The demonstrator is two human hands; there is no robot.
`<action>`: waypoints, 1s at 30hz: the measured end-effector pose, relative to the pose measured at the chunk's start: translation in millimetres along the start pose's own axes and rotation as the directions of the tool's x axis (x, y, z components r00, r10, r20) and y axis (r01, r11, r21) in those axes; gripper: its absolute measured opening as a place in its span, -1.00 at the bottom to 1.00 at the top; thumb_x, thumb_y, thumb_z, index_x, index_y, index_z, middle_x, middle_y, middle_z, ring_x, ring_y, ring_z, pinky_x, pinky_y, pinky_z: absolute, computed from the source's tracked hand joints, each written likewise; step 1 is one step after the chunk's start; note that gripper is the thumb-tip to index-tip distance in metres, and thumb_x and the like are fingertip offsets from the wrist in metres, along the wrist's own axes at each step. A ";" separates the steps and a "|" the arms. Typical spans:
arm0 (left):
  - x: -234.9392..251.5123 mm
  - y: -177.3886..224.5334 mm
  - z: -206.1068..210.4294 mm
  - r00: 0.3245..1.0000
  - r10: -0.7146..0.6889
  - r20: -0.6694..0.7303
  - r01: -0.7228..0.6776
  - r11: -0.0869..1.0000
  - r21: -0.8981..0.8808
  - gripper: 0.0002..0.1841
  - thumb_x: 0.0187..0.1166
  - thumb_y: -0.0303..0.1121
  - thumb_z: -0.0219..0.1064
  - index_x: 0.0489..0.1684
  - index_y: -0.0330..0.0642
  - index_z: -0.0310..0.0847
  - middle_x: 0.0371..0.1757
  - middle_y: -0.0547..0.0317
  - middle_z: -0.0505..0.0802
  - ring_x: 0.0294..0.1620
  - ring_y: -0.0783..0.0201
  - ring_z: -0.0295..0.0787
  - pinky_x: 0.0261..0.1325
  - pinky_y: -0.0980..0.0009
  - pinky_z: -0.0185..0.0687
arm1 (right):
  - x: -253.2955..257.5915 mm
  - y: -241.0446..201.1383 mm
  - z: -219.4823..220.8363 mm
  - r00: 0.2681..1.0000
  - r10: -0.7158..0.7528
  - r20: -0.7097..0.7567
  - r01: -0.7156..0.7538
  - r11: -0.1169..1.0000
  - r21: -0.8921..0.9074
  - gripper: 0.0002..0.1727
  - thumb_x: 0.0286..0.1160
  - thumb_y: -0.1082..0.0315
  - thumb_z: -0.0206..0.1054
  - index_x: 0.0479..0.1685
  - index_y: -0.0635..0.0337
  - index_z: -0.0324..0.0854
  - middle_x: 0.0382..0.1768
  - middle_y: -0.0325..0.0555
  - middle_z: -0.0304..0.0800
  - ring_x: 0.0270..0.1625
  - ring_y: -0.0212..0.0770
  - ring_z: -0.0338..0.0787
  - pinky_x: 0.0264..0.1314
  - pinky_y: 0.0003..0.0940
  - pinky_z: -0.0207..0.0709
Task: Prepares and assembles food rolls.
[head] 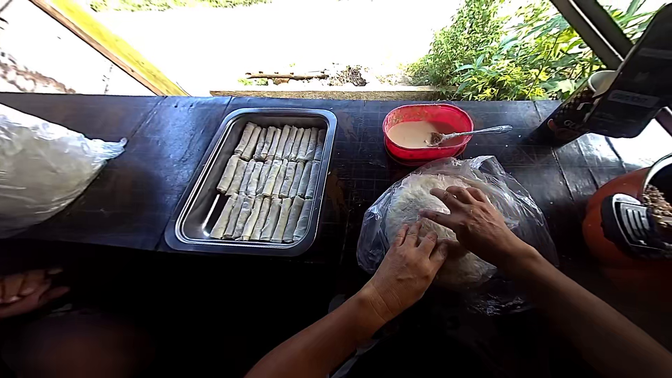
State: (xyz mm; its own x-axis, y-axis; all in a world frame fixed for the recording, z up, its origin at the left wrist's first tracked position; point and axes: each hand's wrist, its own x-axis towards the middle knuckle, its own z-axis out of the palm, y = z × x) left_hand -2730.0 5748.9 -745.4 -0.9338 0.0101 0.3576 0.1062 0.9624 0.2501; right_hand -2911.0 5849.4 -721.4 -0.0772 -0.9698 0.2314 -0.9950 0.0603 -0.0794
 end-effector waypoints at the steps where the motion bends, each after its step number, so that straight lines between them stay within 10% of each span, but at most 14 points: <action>1: 0.1 0.7 -0.9 1.000 -0.001 0.008 0.001 1.000 0.014 -0.65 0.57 -0.29 0.37 0.29 -0.07 0.79 0.23 -0.14 0.87 0.39 -0.31 0.74 0.40 -0.25 0.60 | -3.0 0.0 -1.2 0.999 0.034 -0.033 -0.034 0.999 0.007 -0.43 0.32 0.76 0.28 0.10 -0.11 0.90 0.33 0.19 0.77 0.32 0.31 0.72 0.19 0.22 0.50; 5: -0.2 12.8 -2.8 0.999 -0.051 -0.017 0.053 0.993 0.109 -0.65 0.62 -0.11 0.31 0.25 0.02 0.81 0.20 0.06 0.90 0.34 -0.04 0.80 0.37 -0.09 0.59 | -30.9 -6.8 -7.3 0.961 0.175 -0.212 -0.166 0.984 0.063 -0.71 0.34 0.65 0.16 -0.31 0.17 0.79 -0.05 0.08 0.88 0.09 0.19 0.81 0.08 0.17 0.53; 8: 1.1 18.4 -6.1 0.998 -0.052 -0.040 0.057 0.991 0.121 -0.70 0.58 -0.37 0.26 0.16 0.00 0.86 0.11 0.08 0.92 0.14 0.01 0.85 0.14 0.09 0.66 | -58.3 -34.1 -0.2 0.934 0.221 -0.282 -0.197 0.974 0.109 -0.72 0.34 0.46 0.10 -0.46 0.11 0.77 -0.26 -0.05 0.89 -0.14 0.04 0.82 -0.06 0.02 0.52; 15: 11.3 -5.2 -13.2 0.997 -0.076 -0.025 0.074 0.994 -0.077 -0.71 0.55 -0.62 0.23 0.07 -0.22 0.83 0.04 -0.12 0.88 0.00 -0.08 0.88 0.07 0.03 0.75 | -76.1 -43.0 15.8 0.892 0.311 -0.330 -0.274 0.949 0.154 -0.72 0.67 0.22 0.22 -0.14 0.03 0.89 -0.06 -0.13 0.94 -0.01 -0.07 0.83 0.09 -0.07 0.47; 30: 16.0 -24.4 0.1 0.984 -0.064 -0.169 0.079 0.994 0.079 -0.79 0.54 -0.53 0.29 -0.12 -0.13 0.88 -0.11 -0.04 0.87 0.07 -0.05 0.84 0.09 0.11 0.71 | -64.3 -31.5 23.3 0.873 0.290 -0.393 -0.257 0.957 0.137 -0.71 0.65 0.34 0.19 -0.12 0.03 0.91 -0.07 -0.06 0.92 -0.08 0.02 0.79 -0.02 -0.04 0.48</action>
State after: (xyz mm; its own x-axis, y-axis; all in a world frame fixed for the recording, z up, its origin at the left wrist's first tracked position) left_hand -2747.6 5725.6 -745.8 -0.8678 -0.0978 0.4873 0.0049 0.9787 0.2052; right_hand -2873.2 5904.3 -756.4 -0.3810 -0.7360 0.5596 -0.9236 0.2743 -0.2680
